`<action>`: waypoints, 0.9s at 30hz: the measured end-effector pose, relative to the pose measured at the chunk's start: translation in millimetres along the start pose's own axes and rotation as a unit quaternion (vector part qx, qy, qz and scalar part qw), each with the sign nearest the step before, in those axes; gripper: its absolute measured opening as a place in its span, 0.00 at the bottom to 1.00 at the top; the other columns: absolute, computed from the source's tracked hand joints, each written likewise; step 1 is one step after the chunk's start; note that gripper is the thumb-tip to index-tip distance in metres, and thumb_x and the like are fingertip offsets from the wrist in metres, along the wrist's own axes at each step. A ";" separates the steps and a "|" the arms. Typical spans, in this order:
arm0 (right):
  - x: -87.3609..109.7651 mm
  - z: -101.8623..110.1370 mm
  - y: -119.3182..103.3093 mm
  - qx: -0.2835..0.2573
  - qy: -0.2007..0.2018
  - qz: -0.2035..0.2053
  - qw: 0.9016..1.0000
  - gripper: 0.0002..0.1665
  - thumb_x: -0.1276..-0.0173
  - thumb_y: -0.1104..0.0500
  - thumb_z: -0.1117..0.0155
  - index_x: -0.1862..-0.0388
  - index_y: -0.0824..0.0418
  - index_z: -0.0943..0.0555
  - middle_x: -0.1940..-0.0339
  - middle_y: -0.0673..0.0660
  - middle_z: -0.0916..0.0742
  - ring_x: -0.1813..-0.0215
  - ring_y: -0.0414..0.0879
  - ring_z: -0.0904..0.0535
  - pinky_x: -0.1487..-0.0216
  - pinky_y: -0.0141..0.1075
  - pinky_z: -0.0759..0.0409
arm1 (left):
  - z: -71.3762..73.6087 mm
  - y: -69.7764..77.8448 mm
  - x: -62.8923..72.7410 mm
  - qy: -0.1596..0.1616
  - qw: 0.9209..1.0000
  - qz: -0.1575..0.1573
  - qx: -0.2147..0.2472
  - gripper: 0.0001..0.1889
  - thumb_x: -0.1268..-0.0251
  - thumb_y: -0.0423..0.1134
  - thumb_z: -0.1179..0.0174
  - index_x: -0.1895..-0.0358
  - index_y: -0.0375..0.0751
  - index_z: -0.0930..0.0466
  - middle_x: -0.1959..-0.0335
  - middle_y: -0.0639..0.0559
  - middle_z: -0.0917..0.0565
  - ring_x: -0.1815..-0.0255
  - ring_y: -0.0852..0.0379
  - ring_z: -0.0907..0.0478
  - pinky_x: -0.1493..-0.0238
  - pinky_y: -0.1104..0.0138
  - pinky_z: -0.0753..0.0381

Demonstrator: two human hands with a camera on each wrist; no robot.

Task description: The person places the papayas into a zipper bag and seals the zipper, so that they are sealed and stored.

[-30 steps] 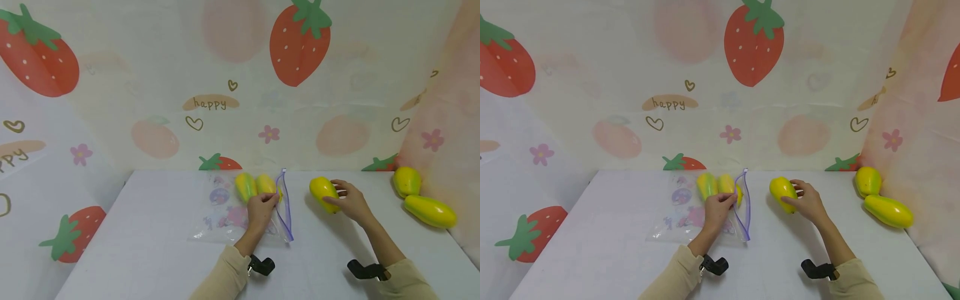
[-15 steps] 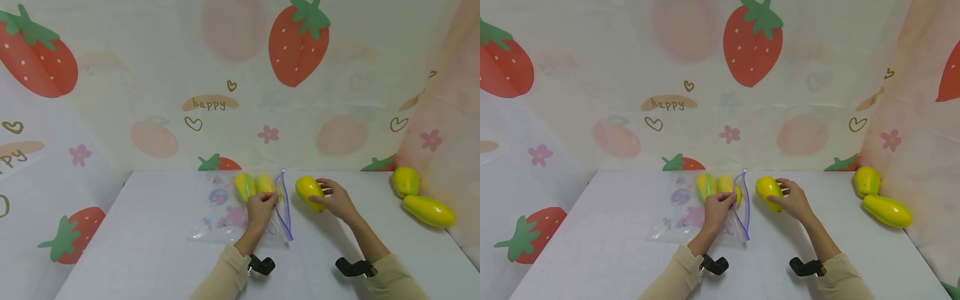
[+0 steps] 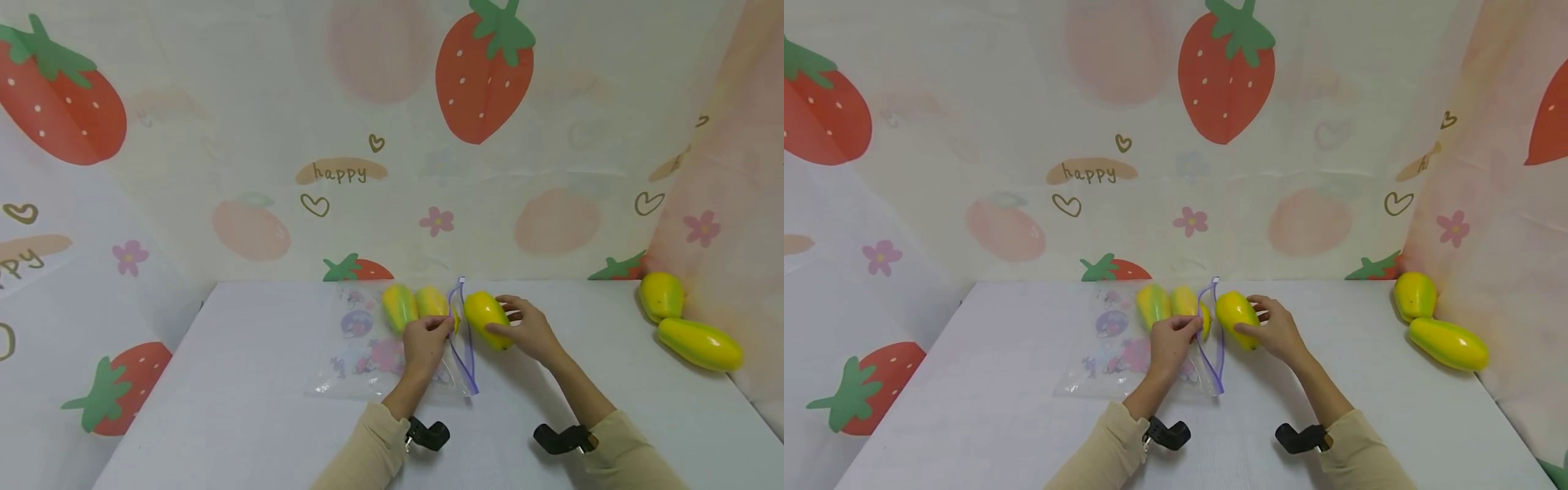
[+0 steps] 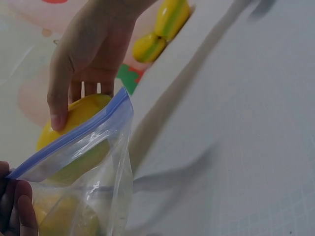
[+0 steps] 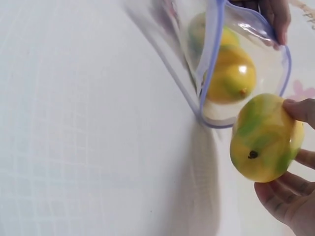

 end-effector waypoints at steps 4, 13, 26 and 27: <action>-2.2 -6.3 -0.5 0.001 -0.001 0.006 1.000 0.39 0.38 0.47 0.30 0.33 0.64 0.30 0.39 0.71 0.22 0.45 0.63 0.22 0.51 0.48 0.16 | -0.3 -0.6 -0.4 0.000 1.000 -0.004 -0.001 0.09 0.40 0.41 0.33 0.67 0.37 0.11 0.72 0.48 0.12 0.74 0.66 0.23 0.69 0.75 0.22; -4.7 -14.9 -4.8 -0.011 -0.014 0.005 1.000 0.38 0.39 0.48 0.30 0.34 0.62 0.29 0.40 0.70 0.21 0.44 0.63 0.22 0.51 0.47 0.16 | -1.4 -2.1 -2.7 -0.011 1.000 -0.001 0.003 0.09 0.38 0.40 0.35 0.65 0.37 0.11 0.71 0.48 0.12 0.74 0.66 0.24 0.69 0.76 0.22; -18.0 -32.7 -12.6 -0.017 -0.018 0.022 0.999 0.36 0.39 0.51 0.28 0.35 0.63 0.27 0.42 0.70 0.20 0.48 0.62 0.20 0.53 0.45 0.16 | -3.4 -4.5 -2.8 -0.033 0.999 -0.001 0.009 0.11 0.36 0.41 0.36 0.63 0.36 0.12 0.70 0.47 0.12 0.72 0.64 0.24 0.65 0.73 0.18; -19.4 -33.9 -13.5 -0.017 -0.018 0.023 0.999 0.36 0.39 0.51 0.28 0.35 0.63 0.28 0.42 0.70 0.20 0.48 0.62 0.20 0.53 0.45 0.16 | -3.3 -4.8 -2.8 -0.034 0.999 -0.001 0.010 0.11 0.36 0.41 0.36 0.63 0.35 0.12 0.70 0.47 0.12 0.72 0.64 0.23 0.65 0.73 0.18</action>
Point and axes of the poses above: each hand's wrist, its own x-axis away from the middle knuckle, its own z-axis out of the back of the hand, y = z × x, the point moved 5 cm from there along -x, towards the middle knuckle
